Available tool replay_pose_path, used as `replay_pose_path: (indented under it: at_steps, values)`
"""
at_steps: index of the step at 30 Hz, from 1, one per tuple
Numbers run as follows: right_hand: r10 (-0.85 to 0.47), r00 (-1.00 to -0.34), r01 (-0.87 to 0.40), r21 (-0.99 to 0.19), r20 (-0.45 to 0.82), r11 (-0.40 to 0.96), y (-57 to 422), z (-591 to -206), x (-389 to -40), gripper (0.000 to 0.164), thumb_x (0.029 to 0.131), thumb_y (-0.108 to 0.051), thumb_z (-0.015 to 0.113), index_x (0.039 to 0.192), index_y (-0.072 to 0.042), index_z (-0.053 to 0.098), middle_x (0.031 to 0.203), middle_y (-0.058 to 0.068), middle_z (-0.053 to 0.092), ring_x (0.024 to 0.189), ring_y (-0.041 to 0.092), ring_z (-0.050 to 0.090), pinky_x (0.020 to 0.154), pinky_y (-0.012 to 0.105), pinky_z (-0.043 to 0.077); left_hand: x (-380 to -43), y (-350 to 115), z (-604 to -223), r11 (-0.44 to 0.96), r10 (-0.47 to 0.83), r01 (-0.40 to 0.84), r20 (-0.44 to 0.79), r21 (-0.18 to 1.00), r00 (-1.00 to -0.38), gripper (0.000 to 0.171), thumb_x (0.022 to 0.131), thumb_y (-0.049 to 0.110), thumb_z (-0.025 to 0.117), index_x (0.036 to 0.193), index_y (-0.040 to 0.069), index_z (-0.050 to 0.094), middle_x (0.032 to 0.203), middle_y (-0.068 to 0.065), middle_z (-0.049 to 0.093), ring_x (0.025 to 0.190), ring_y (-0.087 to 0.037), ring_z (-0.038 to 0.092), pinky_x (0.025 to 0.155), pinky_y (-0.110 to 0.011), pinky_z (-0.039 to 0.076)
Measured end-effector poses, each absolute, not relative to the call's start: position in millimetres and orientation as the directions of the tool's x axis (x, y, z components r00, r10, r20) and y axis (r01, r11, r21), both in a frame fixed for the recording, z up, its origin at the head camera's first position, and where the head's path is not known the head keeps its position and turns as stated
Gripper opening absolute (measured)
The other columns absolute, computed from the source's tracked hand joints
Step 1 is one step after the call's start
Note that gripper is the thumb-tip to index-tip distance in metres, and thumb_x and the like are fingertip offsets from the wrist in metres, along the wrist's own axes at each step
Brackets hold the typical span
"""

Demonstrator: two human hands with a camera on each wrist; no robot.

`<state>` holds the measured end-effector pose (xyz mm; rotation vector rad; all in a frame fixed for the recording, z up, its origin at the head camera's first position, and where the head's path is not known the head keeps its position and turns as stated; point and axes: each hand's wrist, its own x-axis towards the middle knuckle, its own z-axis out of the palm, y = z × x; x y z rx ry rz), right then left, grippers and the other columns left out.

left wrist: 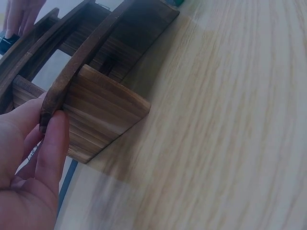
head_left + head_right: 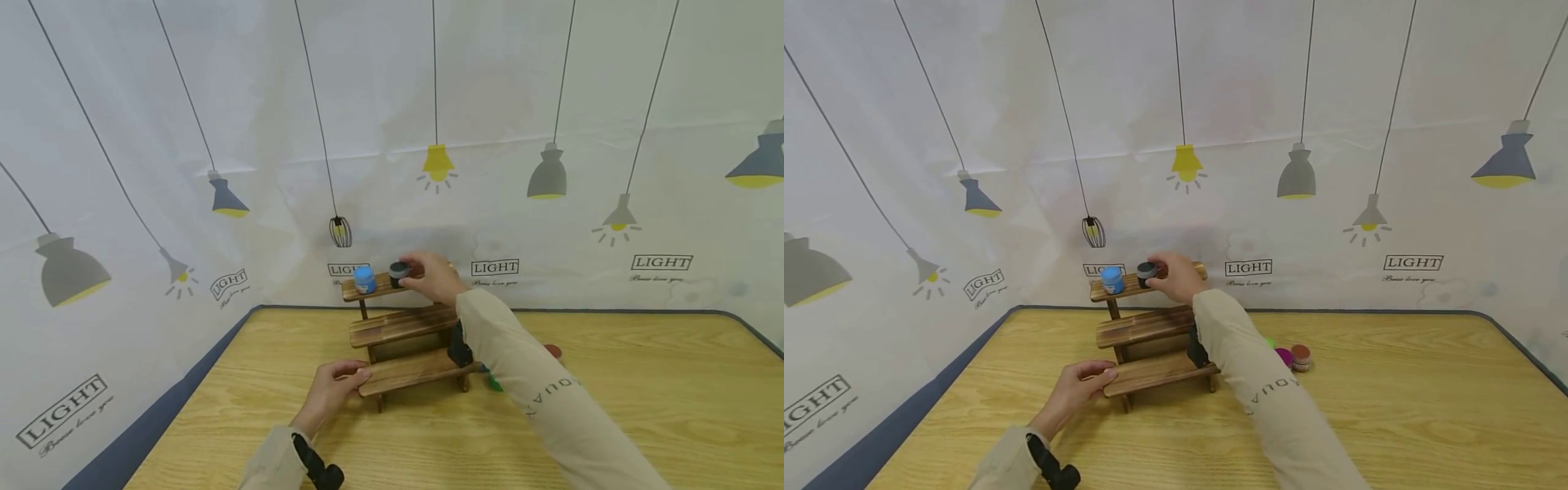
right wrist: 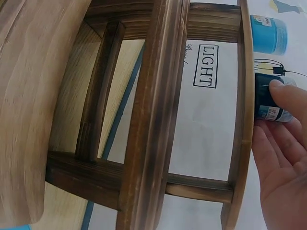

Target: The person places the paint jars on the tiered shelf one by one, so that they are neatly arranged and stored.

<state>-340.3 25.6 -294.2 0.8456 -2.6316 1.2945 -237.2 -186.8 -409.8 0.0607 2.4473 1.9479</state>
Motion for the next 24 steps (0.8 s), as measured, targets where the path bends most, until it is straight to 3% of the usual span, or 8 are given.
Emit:
replay_pose_path:
  at_steps: [9, 24]
  values:
    - [-0.415, -0.856, -0.487, -0.753, 0.309, 0.443, 25.2, -297.8, -339.5, 0.046, 0.083, -0.010, 0.063, 0.124, 0.000, 0.047, 0.113, 0.015, 0.055, 0.099, 0.025, 0.055, 0.080, 0.034, 0.047, -241.6, -189.3, -417.8, 0.210, 0.041, 0.024, 0.015, 0.977, -0.999, 0.032, 0.082, 0.013, 0.064, 0.105, -0.008, 0.060, 0.095, -0.011, 0.061, 0.074, -0.013, 0.058, 0.063, -0.030, 0.051]
    - [-0.309, -0.899, -0.423, -0.802, 0.311, 0.423, 21.8, -304.6, -342.5, 0.042, 0.078, -0.015, 0.069, 0.114, -0.004, 0.052, 0.098, 0.011, 0.059, 0.090, 0.022, 0.056, 0.074, 0.034, 0.048, -243.4, -187.7, -421.4, 0.211, 0.017, 0.007, 0.004, 0.978, -1.000, 0.034, 0.082, 0.016, 0.064, 0.106, -0.007, 0.060, 0.096, -0.011, 0.061, 0.076, -0.013, 0.058, 0.063, -0.029, 0.051]
